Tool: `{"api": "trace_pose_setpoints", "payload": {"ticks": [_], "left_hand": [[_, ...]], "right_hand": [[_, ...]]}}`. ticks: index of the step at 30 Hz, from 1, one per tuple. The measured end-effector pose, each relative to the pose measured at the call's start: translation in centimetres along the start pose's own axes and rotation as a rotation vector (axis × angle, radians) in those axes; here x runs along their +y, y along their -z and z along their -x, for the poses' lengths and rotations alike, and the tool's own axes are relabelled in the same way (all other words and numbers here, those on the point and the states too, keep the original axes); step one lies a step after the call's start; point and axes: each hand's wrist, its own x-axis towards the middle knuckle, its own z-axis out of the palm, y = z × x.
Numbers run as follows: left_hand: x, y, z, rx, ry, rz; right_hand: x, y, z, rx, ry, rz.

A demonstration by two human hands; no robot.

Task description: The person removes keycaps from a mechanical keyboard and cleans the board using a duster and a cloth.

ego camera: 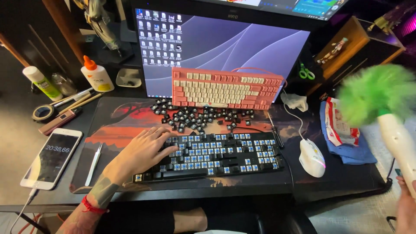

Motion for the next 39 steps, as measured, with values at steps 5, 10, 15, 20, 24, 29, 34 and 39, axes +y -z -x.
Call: {"api": "trace_pose_setpoints", "payload": {"ticks": [5, 10, 15, 20, 24, 29, 34, 39], "left_hand": [[0.0, -0.1, 0.2, 0.008, -0.007, -0.003], [-0.4, -0.4, 0.1, 0.003, 0.005, -0.005], [-0.4, -0.3, 0.0, -0.006, -0.003, -0.026], [-0.5, -0.6, 0.0, 0.002, -0.006, -0.038], [-0.7, -0.8, -0.1, -0.002, -0.010, -0.044], [-0.5, -0.8, 0.0, 0.009, -0.014, -0.036], [-0.6, -0.9, 0.0, 0.034, -0.049, -0.067], [-0.7, -1.0, 0.0, 0.002, -0.015, -0.064]], "right_hand": [[-15.6, -11.9, 5.2, 0.323, -0.323, -0.752], [-16.0, -14.9, 7.9, 0.241, -0.303, -0.591], [-20.9, -17.4, 10.5, -0.041, -0.316, -0.111], [-20.3, -18.1, 11.3, -0.202, -0.285, -0.216], [-18.3, -19.1, 10.8, -0.175, -0.239, -0.336], [-19.4, -20.3, 10.4, -0.151, -0.265, -0.257], [-18.0, -20.5, 10.2, -0.099, -0.241, -0.283], [-18.9, -20.4, 9.5, -0.167, -0.329, -0.224]]}}
